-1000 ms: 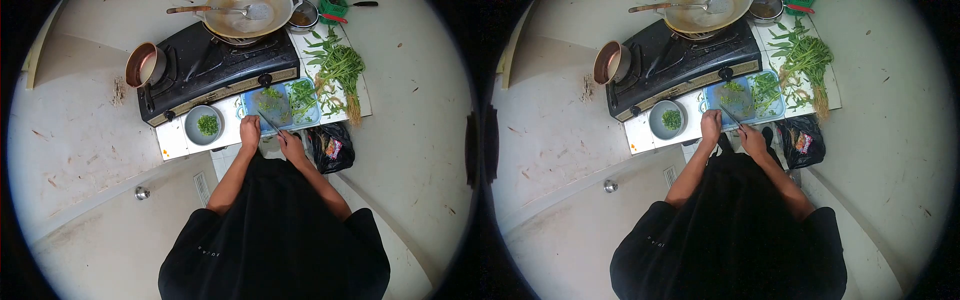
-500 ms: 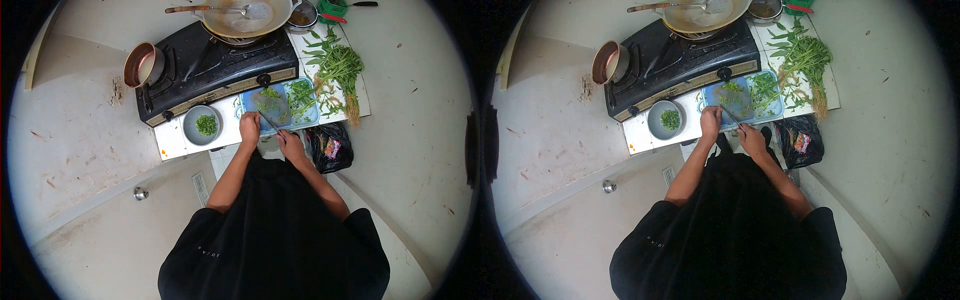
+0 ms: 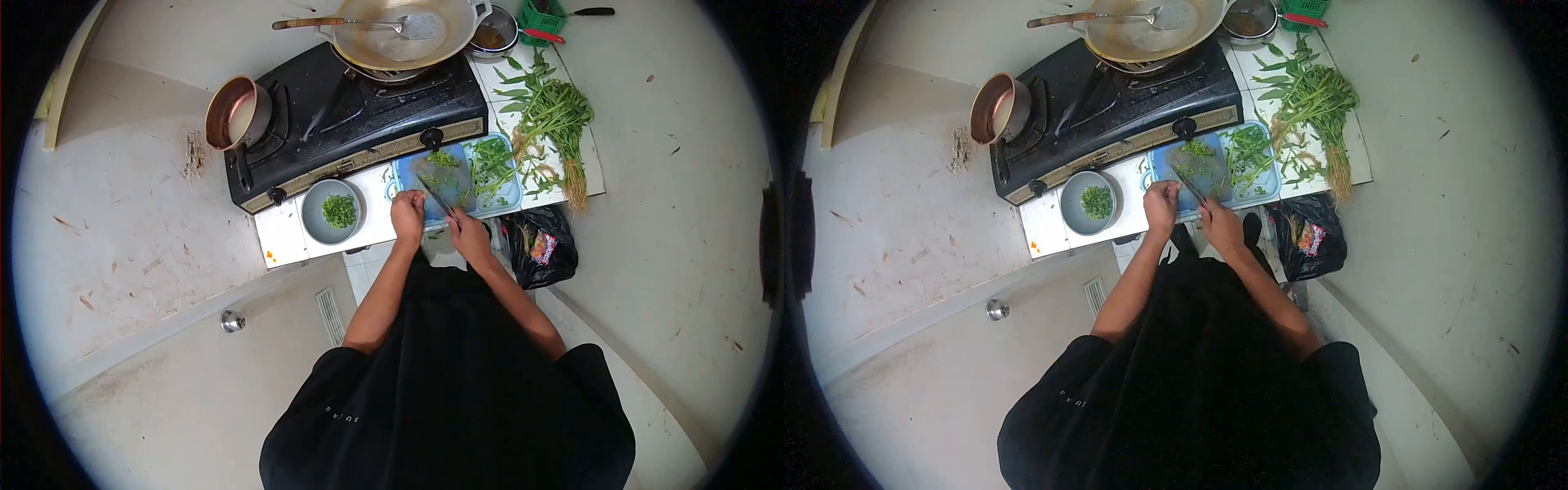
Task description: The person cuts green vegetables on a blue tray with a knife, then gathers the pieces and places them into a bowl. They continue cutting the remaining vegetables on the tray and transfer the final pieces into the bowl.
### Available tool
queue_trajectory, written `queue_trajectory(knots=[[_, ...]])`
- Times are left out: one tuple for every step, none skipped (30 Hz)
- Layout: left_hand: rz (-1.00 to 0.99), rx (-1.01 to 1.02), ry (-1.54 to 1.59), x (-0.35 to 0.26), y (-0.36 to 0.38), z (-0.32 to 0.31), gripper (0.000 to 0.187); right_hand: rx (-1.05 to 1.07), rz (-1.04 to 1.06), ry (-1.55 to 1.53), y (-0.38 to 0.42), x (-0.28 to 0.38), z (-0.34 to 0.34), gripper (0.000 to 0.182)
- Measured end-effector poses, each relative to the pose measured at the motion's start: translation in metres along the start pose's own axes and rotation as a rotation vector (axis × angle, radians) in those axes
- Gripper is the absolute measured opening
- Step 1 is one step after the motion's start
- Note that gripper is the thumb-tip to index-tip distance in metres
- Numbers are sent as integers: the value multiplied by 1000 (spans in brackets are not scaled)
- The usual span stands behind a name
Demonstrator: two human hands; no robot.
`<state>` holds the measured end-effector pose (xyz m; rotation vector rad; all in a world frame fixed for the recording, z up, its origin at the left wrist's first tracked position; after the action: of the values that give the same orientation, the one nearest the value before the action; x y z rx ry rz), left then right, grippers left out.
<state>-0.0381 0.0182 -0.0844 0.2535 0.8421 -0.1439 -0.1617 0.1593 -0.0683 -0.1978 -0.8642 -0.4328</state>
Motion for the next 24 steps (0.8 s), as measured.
queue_trajectory(knots=[[4, -4, 1, 0, 1, 1, 12, 5, 3, 0, 3, -1, 1, 21], [-65, -29, -51, -6, 4, 3, 12, 11, -4, -6, 5, -4, 2, 21], [-135, -53, -103, -12, 6, 3, 12, 16, -12, -12, 8, -6, 3, 21], [-132, -54, -103, -11, 7, 3, 12, 19, -11, -12, 10, -6, 3, 21], [-173, -61, -113, -14, 8, 3, 12, 36, -2, 2, 11, -6, 2, 21], [-216, -68, -124, -17, 9, 3, 12, 52, 9, 16, 12, -6, 1, 21], [-216, -70, -123, -17, 8, 4, 12, 52, 11, 17, 13, -6, 1, 21], [-194, -54, -108, -14, 6, 3, 12, 47, 15, 14, 14, -7, 1, 22], [-171, -36, -94, -14, 6, 3, 12, 43, 17, 11, 15, -7, 2, 22], [-170, -34, -92, -16, 6, 3, 12, 43, 15, 13, 16, -9, 1, 22], [-140, -33, -96, -15, 7, 3, 12, 42, 22, 30, 16, -9, 1, 23], [-110, -33, -101, -12, 6, 3, 13, 41, 30, 44, 16, -7, 1, 24], [-109, -33, -103, -12, 5, 3, 13, 43, 29, 43, 14, -5, 0, 24], [-122, -29, -101, -13, 4, 3, 13, 57, 14, 109, 13, -5, 0, 24], [-135, -24, -99, -13, 5, 2, 13, 73, -3, 176, 13, -6, -2, 24], [-134, -22, -99, -12, 6, 2, 13, 74, -6, 177, 10, -5, -6, 24], [-150, -15, -112, -13, 6, 1, 12, 31, 14, 185, 4, -2, -7, 24], [-167, -12, -126, -14, 5, 0, 12, -14, 36, 191, -2, 3, -6, 24], [-171, -16, -128, -14, 5, 0, 12, -17, 40, 188, -6, 5, -6, 24], [-198, -29, -144, -16, 7, 0, 12, 5, 1, 189, -10, 4, -7, 23], [-224, -43, -159, -18, 8, 1, 12, 27, -39, 191, -12, 1, -10, 23], [-227, -47, -159, -17, 9, 2, 12, 24, -34, 189, -12, -1, -10, 23], [-237, -54, -164, -18, 10, 2, 13, 24, -10, 138, -9, -1, -9, 23], [-245, -61, -167, -19, 12, 3, 13, 27, 14, 88, -6, -1, -7, 23]])
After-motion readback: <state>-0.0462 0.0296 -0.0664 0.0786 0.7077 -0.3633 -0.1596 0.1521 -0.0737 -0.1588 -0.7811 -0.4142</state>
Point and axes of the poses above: each hand's wrist, its own y-axis away from the middle knuckle, its own z-axis out of the back of the hand, x = y × z, the point moved 9 cm from there along -y, towards the middle knuckle, and after that the axes turned 11 degrees about z, right-handed, at the moved point
